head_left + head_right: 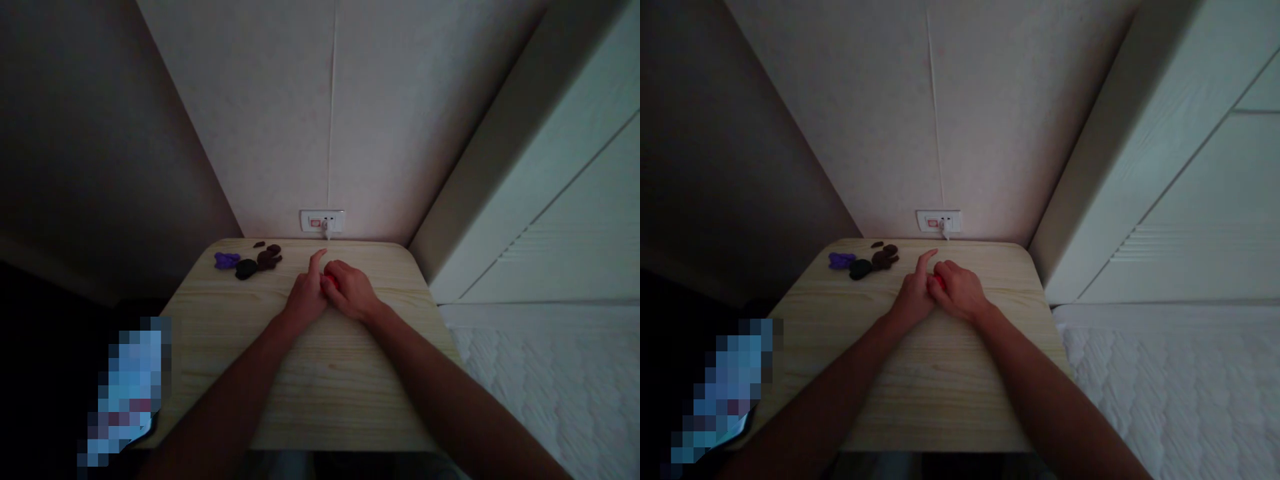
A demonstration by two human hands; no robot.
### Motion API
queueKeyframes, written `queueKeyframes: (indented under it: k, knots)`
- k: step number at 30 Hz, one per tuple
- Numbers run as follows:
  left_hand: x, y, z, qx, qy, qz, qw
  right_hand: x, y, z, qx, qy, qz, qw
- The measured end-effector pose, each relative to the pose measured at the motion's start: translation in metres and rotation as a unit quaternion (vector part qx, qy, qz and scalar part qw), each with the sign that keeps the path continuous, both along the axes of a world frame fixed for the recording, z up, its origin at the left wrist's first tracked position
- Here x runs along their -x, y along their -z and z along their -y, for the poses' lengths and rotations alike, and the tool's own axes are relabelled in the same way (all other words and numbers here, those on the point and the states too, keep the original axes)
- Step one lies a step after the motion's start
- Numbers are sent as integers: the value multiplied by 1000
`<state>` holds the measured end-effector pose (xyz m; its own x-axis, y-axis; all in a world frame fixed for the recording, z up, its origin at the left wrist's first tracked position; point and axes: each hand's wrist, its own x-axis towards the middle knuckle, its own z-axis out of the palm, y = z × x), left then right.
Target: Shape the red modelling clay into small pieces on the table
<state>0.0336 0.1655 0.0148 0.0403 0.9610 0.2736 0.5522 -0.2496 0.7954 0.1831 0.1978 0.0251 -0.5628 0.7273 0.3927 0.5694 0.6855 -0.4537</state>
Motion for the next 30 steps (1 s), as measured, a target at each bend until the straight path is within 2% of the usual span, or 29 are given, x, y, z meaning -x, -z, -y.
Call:
queueKeyframes:
  k: [3,7,12,17,25,30]
  knots:
    - [-3,2,1,9,18,-15,1000,2,1,-2,-13,19,53,998]
    - [-9,3,0,31,30,-45,998,2,6,-5,-28,67,71,995]
    - [-14,-4,-2,43,40,-140,988,-1,13,-12,-57,114,38,991]
    - [-8,-11,1,48,87,-152,983,-4,17,-18,-23,116,-29,992]
    - [-5,-7,4,59,101,-50,992,-8,12,-15,73,109,-139,982]
    - [-9,1,-2,55,116,56,990,-6,15,-12,139,118,-221,958]
